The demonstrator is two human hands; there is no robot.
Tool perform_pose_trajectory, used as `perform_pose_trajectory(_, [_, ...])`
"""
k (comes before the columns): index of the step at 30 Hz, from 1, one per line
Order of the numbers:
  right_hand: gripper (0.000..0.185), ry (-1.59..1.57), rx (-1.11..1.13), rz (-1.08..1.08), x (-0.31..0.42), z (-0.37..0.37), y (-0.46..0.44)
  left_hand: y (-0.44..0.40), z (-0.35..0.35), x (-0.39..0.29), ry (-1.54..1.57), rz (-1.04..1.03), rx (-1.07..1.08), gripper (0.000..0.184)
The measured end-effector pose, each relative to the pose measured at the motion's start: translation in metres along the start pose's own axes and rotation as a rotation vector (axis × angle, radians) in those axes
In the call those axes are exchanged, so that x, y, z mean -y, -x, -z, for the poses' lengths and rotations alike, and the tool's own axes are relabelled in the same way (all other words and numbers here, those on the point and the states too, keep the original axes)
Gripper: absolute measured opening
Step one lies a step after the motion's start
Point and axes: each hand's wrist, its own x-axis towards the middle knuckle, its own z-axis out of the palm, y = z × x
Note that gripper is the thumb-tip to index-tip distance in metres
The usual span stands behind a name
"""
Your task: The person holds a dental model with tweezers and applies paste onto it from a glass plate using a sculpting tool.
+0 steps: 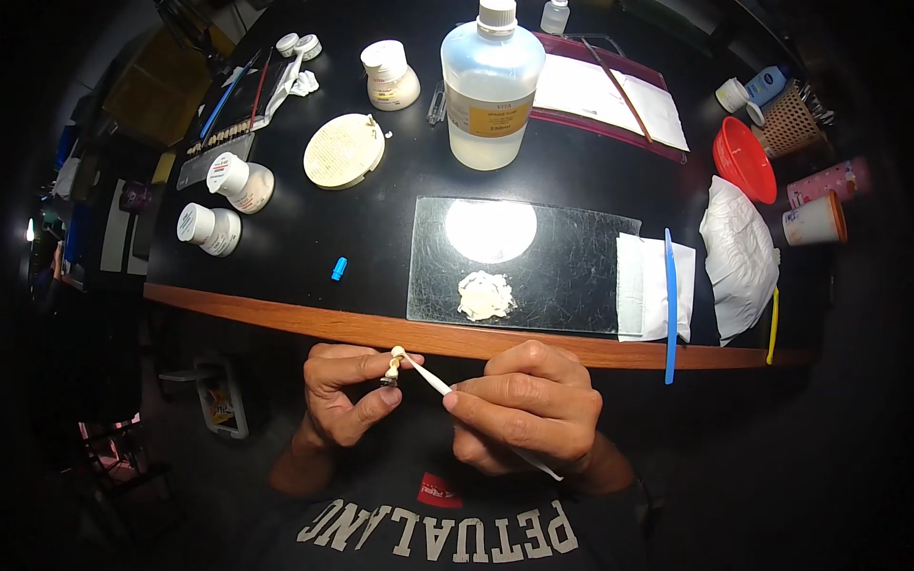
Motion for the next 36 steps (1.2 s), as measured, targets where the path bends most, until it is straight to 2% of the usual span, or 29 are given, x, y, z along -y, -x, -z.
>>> perform_pose_trajectory(11, [0.029,0.012,-0.034,-0.03,-0.001,0.002,0.0,-0.001,-0.003,-0.008,-0.223,-0.028,-0.052,0.039])
perform_pose_trajectory(14, [0.029,-0.008,-0.028,-0.033,-0.001,0.002,0.001,-0.004,0.0,-0.017,-0.269,0.022,-0.025,0.038])
perform_pose_trajectory(36, [0.022,-0.01,-0.014,-0.034,-0.001,0.004,0.002,-0.004,-0.001,-0.013,-0.272,-0.007,-0.034,0.037])
